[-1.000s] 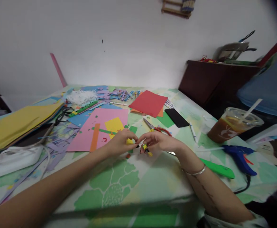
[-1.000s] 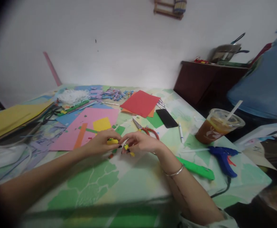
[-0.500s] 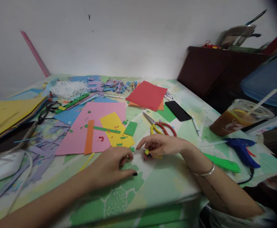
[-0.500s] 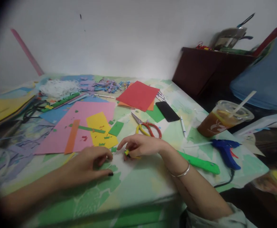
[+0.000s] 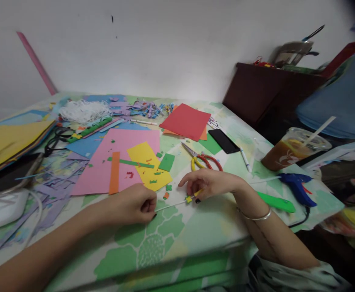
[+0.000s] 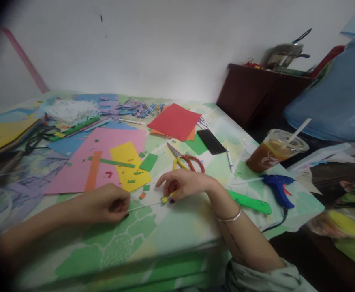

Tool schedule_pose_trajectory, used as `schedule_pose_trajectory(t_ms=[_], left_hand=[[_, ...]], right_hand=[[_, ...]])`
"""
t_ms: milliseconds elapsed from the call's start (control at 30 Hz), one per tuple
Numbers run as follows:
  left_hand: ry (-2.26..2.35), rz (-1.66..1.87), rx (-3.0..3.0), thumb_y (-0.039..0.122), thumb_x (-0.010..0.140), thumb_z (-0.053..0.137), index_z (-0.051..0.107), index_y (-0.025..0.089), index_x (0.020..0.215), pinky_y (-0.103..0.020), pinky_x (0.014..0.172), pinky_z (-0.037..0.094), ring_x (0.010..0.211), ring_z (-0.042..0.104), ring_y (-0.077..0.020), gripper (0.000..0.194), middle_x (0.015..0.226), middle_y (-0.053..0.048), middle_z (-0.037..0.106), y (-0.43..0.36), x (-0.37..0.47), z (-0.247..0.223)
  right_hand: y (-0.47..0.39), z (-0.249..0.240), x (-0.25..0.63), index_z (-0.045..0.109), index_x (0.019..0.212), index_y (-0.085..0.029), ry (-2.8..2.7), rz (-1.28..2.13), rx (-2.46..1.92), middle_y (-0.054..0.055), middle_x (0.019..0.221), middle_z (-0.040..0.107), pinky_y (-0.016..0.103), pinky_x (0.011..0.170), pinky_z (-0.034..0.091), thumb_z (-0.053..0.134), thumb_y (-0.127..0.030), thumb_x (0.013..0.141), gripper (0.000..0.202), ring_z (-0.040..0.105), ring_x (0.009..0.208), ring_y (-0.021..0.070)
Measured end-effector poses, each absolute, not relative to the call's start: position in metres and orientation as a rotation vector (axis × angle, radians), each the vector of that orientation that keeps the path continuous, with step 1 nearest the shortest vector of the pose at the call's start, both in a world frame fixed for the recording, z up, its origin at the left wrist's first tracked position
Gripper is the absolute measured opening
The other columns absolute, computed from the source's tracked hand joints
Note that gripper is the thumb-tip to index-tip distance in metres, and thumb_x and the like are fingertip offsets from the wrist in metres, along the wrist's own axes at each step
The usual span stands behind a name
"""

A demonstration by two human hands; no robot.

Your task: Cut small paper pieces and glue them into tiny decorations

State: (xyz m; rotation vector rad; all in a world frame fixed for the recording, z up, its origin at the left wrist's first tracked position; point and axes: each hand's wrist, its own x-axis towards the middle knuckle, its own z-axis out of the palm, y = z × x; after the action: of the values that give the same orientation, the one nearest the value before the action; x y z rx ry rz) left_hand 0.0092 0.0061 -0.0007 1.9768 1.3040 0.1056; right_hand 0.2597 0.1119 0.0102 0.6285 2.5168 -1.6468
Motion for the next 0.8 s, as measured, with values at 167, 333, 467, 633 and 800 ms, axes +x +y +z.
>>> schedule_pose_trajectory(t_ms=[167,333,467,633,800], left_hand=[[1.273,0.126,1.969,0.019,0.072,0.051,0.056,0.017,0.064,-0.022,0.050,0.031,0.053,0.046,-0.0105,0.010,0.057,0.003,0.052,0.009,0.007,0.003],[1.220,0.095,1.937,0.023,0.072,0.058,0.059,0.018,0.065,-0.022,0.048,0.031,0.052,0.046,-0.0107,0.009,0.057,0.004,0.052,0.011,-0.002,0.004],[1.245,0.220,1.932,0.032,0.077,0.061,0.063,0.018,0.072,-0.022,0.051,0.032,0.055,0.047,-0.0112,0.015,0.059,0.003,0.053,0.016,-0.007,0.003],[1.484,0.573,2.025,0.031,0.080,0.060,0.065,0.018,0.079,-0.024,0.055,0.035,0.061,0.048,-0.0125,0.014,0.071,0.000,0.059,0.018,0.008,-0.003],[1.430,0.646,2.179,0.024,0.086,0.053,0.068,0.020,0.082,-0.027,0.067,0.042,0.078,0.057,-0.0162,0.016,0.085,-0.004,0.063,0.018,0.018,-0.014]], right_hand=[[0.102,0.012,0.263,0.060,0.116,-0.013,2.714,-1.320,0.813,0.006,0.090,0.068,0.022,0.066,0.050,0.061,-0.004,0.075,0.041,0.063,0.075,0.0122],[0.088,0.016,0.264,0.062,0.111,-0.012,2.788,-1.140,0.927,0.008,0.092,0.068,0.023,0.066,0.050,0.061,-0.004,0.076,0.036,0.065,0.077,0.0142],[0.074,0.022,0.269,0.062,0.109,-0.014,2.896,-0.892,0.980,0.010,0.101,0.066,0.032,0.078,0.049,0.061,-0.005,0.077,0.034,0.062,0.089,0.0198],[0.064,0.021,0.271,0.062,0.111,-0.017,3.042,-0.749,1.005,0.010,0.107,0.062,0.039,0.089,0.045,0.058,-0.005,0.080,0.032,0.056,0.103,0.0237],[0.070,0.014,0.264,0.064,0.102,-0.017,3.120,-0.822,1.026,0.009,0.101,0.064,0.037,0.088,0.045,0.056,-0.004,0.081,0.026,0.056,0.100,0.0230]])
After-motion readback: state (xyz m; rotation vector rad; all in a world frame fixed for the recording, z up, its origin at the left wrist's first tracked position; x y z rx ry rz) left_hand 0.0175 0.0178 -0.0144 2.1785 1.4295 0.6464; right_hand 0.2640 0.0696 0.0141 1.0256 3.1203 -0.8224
